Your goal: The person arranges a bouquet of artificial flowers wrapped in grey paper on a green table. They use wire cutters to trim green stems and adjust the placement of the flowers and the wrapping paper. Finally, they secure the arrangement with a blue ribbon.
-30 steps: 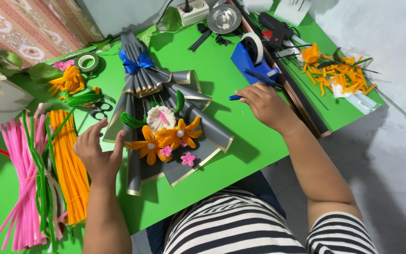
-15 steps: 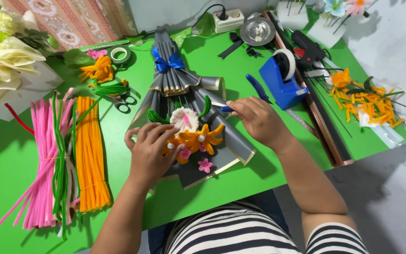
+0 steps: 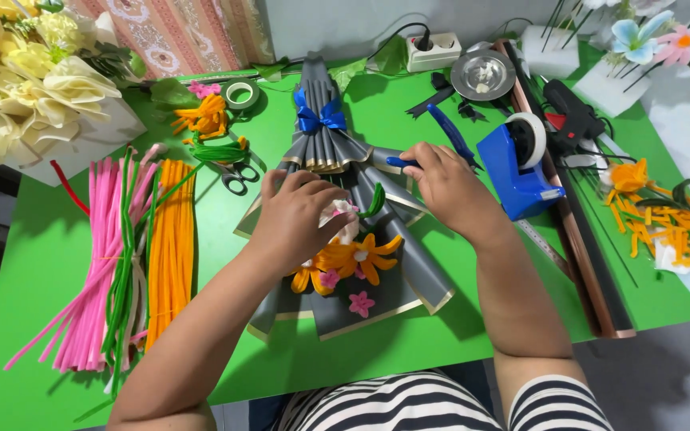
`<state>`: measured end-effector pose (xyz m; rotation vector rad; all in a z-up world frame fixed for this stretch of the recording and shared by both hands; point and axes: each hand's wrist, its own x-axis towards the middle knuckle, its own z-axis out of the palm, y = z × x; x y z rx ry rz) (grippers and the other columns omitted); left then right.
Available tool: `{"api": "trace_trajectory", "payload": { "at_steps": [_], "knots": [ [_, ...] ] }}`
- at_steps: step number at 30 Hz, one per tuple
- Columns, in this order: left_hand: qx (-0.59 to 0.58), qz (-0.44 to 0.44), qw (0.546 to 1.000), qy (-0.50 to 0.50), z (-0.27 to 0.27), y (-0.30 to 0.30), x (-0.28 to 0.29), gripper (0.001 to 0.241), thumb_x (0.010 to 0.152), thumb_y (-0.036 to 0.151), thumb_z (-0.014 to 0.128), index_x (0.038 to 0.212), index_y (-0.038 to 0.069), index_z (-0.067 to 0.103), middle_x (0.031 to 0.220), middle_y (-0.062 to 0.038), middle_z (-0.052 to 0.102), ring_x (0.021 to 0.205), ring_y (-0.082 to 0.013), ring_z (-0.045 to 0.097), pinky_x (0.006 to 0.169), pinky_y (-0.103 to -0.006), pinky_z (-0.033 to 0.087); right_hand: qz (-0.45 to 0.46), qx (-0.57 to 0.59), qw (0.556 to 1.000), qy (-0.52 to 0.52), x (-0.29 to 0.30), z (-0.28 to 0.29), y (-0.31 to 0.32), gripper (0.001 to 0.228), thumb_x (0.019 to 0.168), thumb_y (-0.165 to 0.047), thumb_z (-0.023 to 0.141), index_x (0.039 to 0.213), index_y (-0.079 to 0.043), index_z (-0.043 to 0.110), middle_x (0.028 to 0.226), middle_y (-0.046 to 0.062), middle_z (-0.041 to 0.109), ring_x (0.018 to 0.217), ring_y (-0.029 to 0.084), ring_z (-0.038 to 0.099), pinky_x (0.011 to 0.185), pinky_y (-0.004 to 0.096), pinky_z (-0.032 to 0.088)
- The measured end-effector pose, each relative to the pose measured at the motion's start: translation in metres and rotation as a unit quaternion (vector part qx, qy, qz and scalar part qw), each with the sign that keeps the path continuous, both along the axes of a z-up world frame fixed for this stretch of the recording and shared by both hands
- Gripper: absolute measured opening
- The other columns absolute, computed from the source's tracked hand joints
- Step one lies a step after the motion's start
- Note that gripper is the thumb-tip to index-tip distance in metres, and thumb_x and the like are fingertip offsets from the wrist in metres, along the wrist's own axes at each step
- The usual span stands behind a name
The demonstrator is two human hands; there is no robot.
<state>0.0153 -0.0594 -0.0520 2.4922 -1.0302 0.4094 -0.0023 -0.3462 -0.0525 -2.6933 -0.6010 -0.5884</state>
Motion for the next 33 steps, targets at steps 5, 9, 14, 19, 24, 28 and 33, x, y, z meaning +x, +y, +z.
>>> {"api": "trace_trajectory", "payload": {
  "at_steps": [5, 9, 14, 19, 24, 28, 33],
  "knots": [
    [0.082, -0.001, 0.993, 0.079, -0.001, -0.038, 0.019, 0.039, 0.085, 0.048, 0.077, 0.106, 0.015, 0.078, 0.106, -0.006, 0.074, 0.117, -0.0272, 0.056, 0.104, -0.0616, 0.019, 0.061, 0.088, 0.991, 0.084, 0.023, -0.020, -0.004, 0.018, 0.107, -0.019, 0.053, 0.117, -0.005, 0.054, 0.102, 0.022, 0.067, 0.099, 0.046, 0.066, 0.088, 0.055, 0.051],
    [0.070, -0.028, 0.992, 0.104, -0.020, -0.053, 0.026, 0.033, 0.087, 0.043, 0.079, 0.096, 0.011, 0.080, 0.095, -0.009, 0.076, 0.113, -0.0306, 0.060, 0.103, -0.0649, 0.019, 0.080, 0.095, 0.982, 0.144, 0.021, -0.015, 0.000, 0.016, 0.103, -0.015, 0.053, 0.114, -0.005, 0.055, 0.100, 0.025, 0.067, 0.100, 0.049, 0.065, 0.089, 0.059, 0.049],
    [0.040, -0.032, 0.991, 0.122, -0.024, -0.053, 0.023, 0.023, 0.091, 0.035, 0.077, 0.095, 0.013, 0.080, 0.095, -0.005, 0.075, 0.115, -0.0274, 0.059, 0.104, -0.0653, 0.017, 0.099, 0.085, 0.976, 0.174, 0.024, -0.021, 0.005, 0.015, 0.101, -0.017, 0.054, 0.110, -0.005, 0.056, 0.098, 0.025, 0.067, 0.099, 0.048, 0.064, 0.088, 0.057, 0.049],
    [0.022, -0.033, 0.989, 0.146, -0.037, -0.048, 0.028, 0.019, 0.091, 0.033, 0.076, 0.097, 0.015, 0.081, 0.098, -0.006, 0.075, 0.117, -0.0286, 0.057, 0.103, -0.0681, 0.016, 0.121, 0.160, 0.950, 0.237, 0.018, -0.007, 0.011, 0.015, 0.100, -0.016, 0.052, 0.110, -0.007, 0.057, 0.100, 0.023, 0.069, 0.103, 0.046, 0.065, 0.091, 0.054, 0.050],
    [0.003, -0.038, 0.983, 0.178, -0.026, -0.048, 0.025, 0.020, 0.092, 0.031, 0.074, 0.097, 0.012, 0.079, 0.101, -0.010, 0.074, 0.118, -0.0330, 0.057, 0.103, -0.0689, 0.017, 0.113, 0.175, 0.946, 0.250, 0.013, 0.001, 0.018, 0.024, 0.104, -0.032, 0.058, 0.107, -0.009, 0.058, 0.091, 0.022, 0.070, 0.096, 0.042, 0.068, 0.086, 0.052, 0.052],
    [0.015, -0.057, 0.983, 0.175, -0.033, -0.048, 0.027, 0.032, 0.094, 0.042, 0.072, 0.093, 0.010, 0.079, 0.102, -0.011, 0.073, 0.118, -0.0346, 0.057, 0.102, -0.0695, 0.017, 0.106, 0.174, 0.947, 0.249, 0.016, -0.003, 0.020, 0.025, 0.105, -0.034, 0.058, 0.103, -0.010, 0.059, 0.086, 0.019, 0.070, 0.091, 0.043, 0.069, 0.082, 0.052, 0.053],
    [-0.003, -0.055, 0.990, 0.132, -0.048, -0.051, 0.032, 0.031, 0.089, 0.039, 0.078, 0.082, 0.009, 0.079, 0.093, -0.008, 0.074, 0.116, -0.0325, 0.057, 0.104, -0.0693, 0.015, 0.059, 0.192, 0.944, 0.260, 0.017, -0.018, 0.021, 0.027, 0.104, -0.040, 0.061, 0.091, -0.016, 0.061, 0.074, 0.011, 0.069, 0.080, 0.034, 0.070, 0.076, 0.044, 0.055]
  ]
}}
